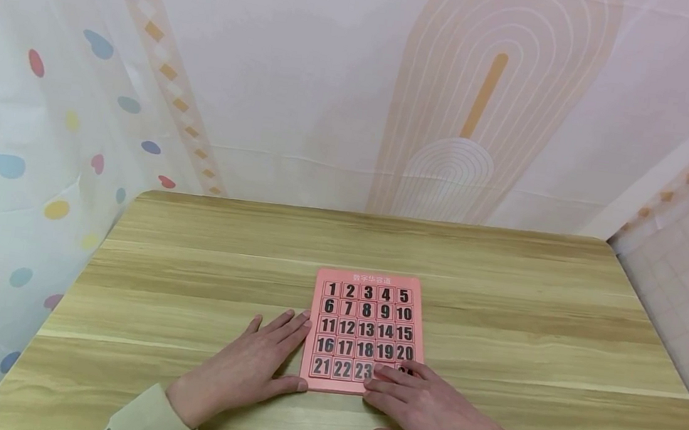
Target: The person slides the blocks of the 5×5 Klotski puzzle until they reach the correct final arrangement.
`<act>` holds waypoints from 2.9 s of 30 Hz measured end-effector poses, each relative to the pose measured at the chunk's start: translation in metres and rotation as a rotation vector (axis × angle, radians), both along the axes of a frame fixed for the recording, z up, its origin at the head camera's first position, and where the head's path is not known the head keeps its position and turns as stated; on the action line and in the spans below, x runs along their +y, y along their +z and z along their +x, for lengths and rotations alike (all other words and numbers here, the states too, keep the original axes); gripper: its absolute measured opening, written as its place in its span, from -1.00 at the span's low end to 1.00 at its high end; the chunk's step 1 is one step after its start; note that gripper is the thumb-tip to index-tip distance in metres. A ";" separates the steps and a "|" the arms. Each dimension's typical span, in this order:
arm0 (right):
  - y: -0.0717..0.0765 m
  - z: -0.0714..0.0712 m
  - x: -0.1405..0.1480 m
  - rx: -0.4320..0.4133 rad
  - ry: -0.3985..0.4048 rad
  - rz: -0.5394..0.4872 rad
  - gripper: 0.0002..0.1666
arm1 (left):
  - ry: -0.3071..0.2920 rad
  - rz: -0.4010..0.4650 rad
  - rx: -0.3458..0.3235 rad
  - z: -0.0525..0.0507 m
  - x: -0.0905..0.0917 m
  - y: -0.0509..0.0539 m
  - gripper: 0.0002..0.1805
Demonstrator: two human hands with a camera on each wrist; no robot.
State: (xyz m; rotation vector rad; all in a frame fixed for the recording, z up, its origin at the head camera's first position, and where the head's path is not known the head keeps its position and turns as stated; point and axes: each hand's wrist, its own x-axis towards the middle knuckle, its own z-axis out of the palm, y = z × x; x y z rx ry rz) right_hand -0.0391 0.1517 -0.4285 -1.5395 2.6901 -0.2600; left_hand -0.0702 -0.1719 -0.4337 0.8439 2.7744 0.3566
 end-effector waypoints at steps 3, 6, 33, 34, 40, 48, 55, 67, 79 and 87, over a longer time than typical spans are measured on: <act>0.000 0.000 0.000 -0.003 -0.003 0.004 -0.41 | 0.000 0.003 0.002 0.000 0.000 0.000 -0.01; 0.001 0.001 0.000 -0.010 -0.009 0.009 -0.41 | 0.001 0.005 0.002 0.000 0.000 0.000 -0.01; -0.003 0.003 0.038 0.114 -0.073 -0.182 -0.62 | -0.002 0.016 0.008 0.000 0.001 0.001 -0.02; -0.003 0.003 0.039 0.116 -0.075 -0.180 -0.62 | -0.002 0.014 0.007 0.000 0.001 0.001 -0.02; -0.003 0.004 0.046 0.137 -0.085 -0.169 -0.60 | -0.002 0.007 0.002 0.000 0.001 0.000 -0.01; -0.003 0.005 0.048 0.129 -0.094 -0.150 -0.59 | 0.002 0.007 -0.004 0.000 0.001 0.002 -0.01; -0.004 0.005 0.048 0.115 -0.091 -0.117 -0.58 | -0.002 0.007 -0.003 0.000 0.002 0.001 -0.02; -0.004 0.006 0.044 0.111 -0.101 -0.103 -0.57 | -0.004 0.014 0.004 0.000 0.001 0.000 -0.02; -0.006 0.005 0.040 0.132 -0.073 -0.112 -0.54 | 0.001 0.008 0.001 0.000 0.001 0.000 -0.01; -0.005 0.004 0.036 0.132 -0.053 -0.096 -0.53 | 0.000 0.014 -0.003 0.000 0.001 0.000 0.00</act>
